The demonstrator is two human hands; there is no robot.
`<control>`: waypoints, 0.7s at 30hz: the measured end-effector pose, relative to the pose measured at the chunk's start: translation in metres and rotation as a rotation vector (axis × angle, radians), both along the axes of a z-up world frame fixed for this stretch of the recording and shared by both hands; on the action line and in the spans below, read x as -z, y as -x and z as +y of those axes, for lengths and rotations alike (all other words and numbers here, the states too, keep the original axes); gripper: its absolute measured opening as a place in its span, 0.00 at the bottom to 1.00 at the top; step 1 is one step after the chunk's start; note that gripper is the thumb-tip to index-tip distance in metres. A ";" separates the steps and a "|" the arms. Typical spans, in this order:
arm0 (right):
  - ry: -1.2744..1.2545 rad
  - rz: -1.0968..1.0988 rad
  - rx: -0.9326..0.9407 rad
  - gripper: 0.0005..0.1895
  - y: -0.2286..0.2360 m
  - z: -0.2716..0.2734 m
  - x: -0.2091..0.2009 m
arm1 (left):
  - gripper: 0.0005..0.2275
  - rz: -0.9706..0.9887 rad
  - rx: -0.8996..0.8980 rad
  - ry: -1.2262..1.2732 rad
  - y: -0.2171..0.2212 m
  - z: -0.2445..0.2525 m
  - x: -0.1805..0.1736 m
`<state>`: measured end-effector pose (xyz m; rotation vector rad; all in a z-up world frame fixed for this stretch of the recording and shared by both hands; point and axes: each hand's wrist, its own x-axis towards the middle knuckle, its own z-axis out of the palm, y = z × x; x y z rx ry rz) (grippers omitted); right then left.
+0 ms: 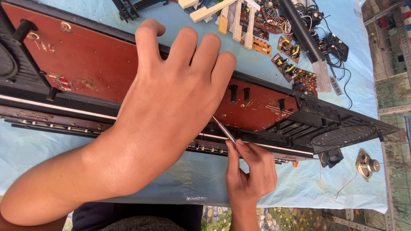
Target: The person uses a screwdriver to remove screws from the back panel of a disassembled electronic device, likely a keyboard or synthesizer. They systematically unscrew fasteners along the edge of the device's chassis while various internal components and keys are scattered on the table.
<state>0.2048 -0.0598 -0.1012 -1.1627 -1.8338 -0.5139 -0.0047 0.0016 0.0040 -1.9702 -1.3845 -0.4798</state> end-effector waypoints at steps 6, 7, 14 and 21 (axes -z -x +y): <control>0.084 0.136 0.097 0.09 -0.044 -0.015 -0.014 | 0.10 0.002 0.024 -0.024 0.000 0.003 0.003; 0.078 0.136 0.102 0.09 -0.057 -0.018 -0.017 | 0.10 0.001 0.030 -0.030 0.001 0.003 0.002; -0.001 0.364 0.306 0.12 -0.088 -0.035 -0.100 | 0.13 0.059 0.042 -0.027 0.003 -0.002 0.005; 0.338 -0.131 -0.095 0.15 -0.056 0.037 -0.158 | 0.29 0.077 0.083 -0.067 0.007 -0.006 0.006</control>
